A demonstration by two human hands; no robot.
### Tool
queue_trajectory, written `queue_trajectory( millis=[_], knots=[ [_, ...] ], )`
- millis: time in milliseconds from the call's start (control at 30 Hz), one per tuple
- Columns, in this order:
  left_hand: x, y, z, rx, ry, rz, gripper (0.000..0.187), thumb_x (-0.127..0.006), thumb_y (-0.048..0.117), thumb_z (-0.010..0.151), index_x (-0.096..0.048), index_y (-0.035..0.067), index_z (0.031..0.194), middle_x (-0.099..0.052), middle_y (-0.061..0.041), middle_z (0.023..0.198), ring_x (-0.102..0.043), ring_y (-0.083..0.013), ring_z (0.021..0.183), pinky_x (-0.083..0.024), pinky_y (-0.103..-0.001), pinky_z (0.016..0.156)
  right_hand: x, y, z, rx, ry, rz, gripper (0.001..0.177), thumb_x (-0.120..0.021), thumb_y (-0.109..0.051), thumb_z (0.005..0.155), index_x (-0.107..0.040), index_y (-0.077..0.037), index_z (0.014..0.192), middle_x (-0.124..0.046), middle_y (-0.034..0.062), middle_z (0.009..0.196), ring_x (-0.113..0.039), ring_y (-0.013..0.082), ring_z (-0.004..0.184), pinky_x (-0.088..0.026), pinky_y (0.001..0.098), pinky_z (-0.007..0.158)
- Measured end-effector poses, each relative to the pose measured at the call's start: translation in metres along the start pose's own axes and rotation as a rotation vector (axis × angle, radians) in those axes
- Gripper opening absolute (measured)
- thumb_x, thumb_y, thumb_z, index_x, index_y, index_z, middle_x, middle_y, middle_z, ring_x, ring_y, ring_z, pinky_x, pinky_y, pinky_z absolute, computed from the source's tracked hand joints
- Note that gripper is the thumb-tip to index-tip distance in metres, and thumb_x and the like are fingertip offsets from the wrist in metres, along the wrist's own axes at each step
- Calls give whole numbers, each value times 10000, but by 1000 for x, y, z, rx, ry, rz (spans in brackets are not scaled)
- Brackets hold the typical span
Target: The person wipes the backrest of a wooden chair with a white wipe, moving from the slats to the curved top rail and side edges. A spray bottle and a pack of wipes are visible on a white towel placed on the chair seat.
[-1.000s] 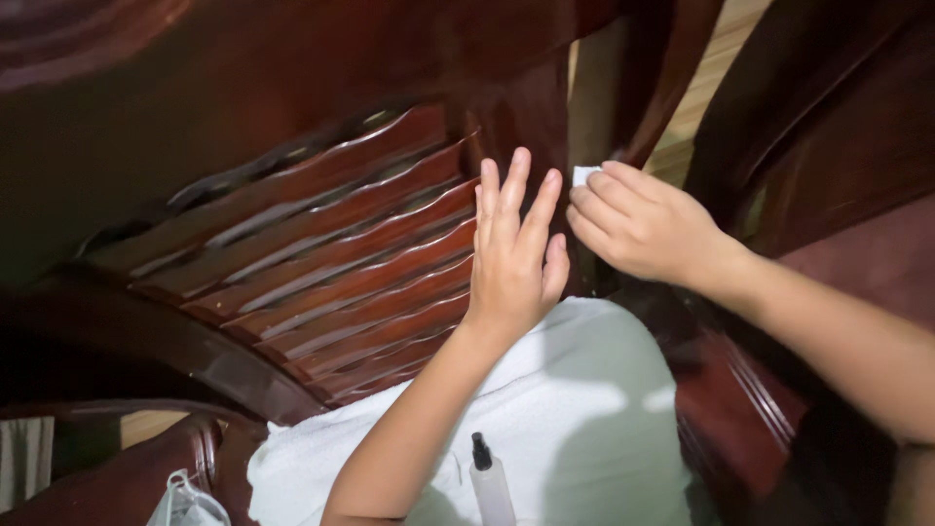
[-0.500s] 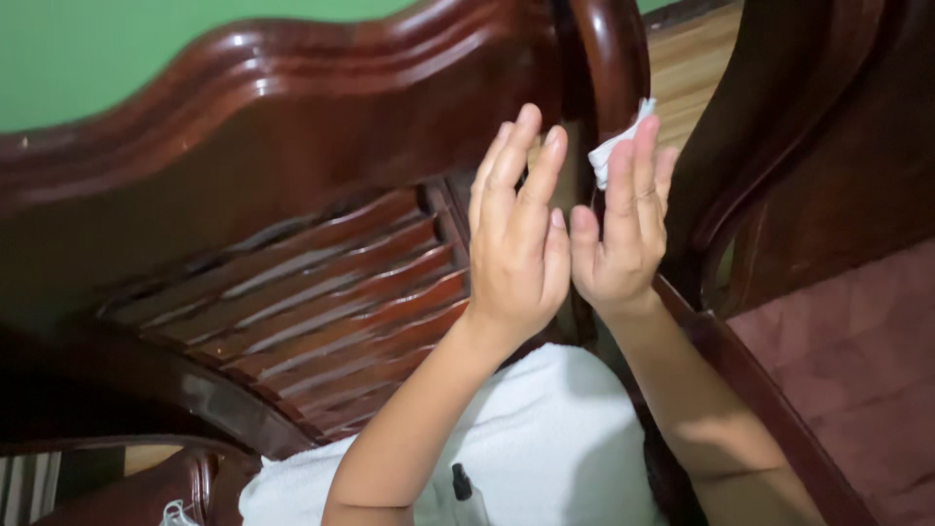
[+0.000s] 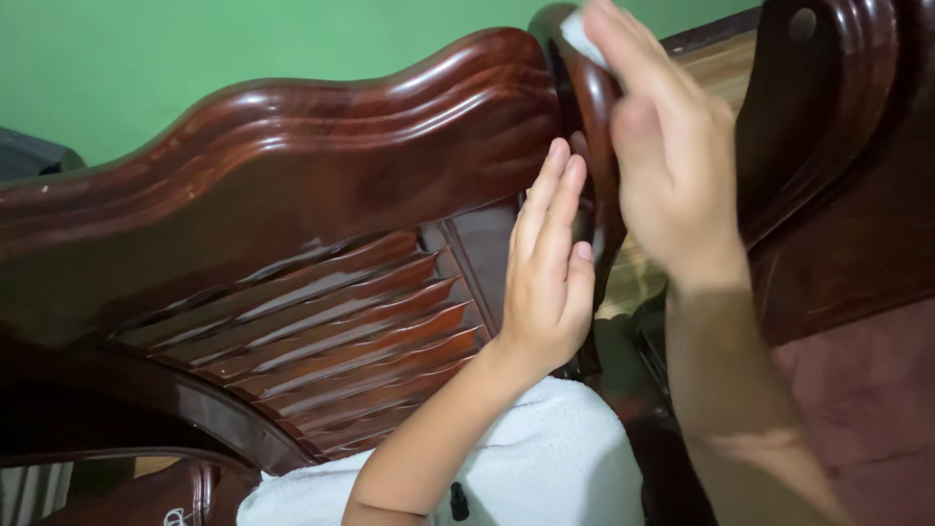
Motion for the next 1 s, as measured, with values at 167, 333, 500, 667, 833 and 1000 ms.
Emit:
queue_trajectory(
  millis=[167,333,500,667,833,1000],
  knots=[
    [1,-4,-4,17,13,-23,604,-474,-87,994,-348,-6,1579,-297,-209,1679,-350,-361,1579,-272,-401,1331,-7,-19,-63,-20,178,-144,614,-332,-401,1177,-479,116,1475,-499,314,1503,-480,423,1470,-400,443,1271],
    [-3,-4,-6,10,21,-62,608,-457,-97,992,-344,-6,1583,-293,-204,1683,-349,-350,1586,-272,-402,1344,-9,-7,-68,-11,199,-226,510,-364,-301,1208,-474,91,1515,-498,281,1556,-493,412,1478,-431,431,1257],
    [-9,-5,-12,18,50,-23,599,-458,-86,1016,-337,-7,1597,-300,-205,1671,-358,-347,1570,-247,-423,1345,-5,15,-37,-20,130,-107,507,-382,-346,1222,-502,31,1539,-532,215,1550,-488,362,1514,-411,394,1279],
    [-10,-11,-21,40,74,-20,536,-461,-4,1081,-383,13,1611,-324,-192,1664,-367,-334,1567,-274,-420,1344,-6,21,-55,-35,159,-80,522,-355,-373,1213,-474,-2,1560,-497,199,1580,-439,341,1544,-271,453,1297],
    [-7,-17,-27,63,70,-161,524,-389,333,1183,-399,19,1602,-305,-202,1670,-352,-340,1568,-321,-415,1312,-23,30,-124,-79,198,-226,573,-340,-379,1164,-403,8,1582,-396,233,1652,-375,380,1561,-157,566,1319],
    [1,-7,-27,23,53,-157,662,-262,544,1185,-402,22,1569,-300,-203,1684,-339,-326,1536,-271,-411,1295,-36,39,-154,-9,123,-288,600,-406,-344,1149,-306,49,1591,-295,296,1653,-293,453,1580,-145,623,1321]
  ],
)
Point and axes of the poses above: each hand's wrist, its own z-axis towards the middle knuckle, its own x-axis out of the back of the hand, y = z × x, the point moved 9 cm from there along z, towards the middle knuckle
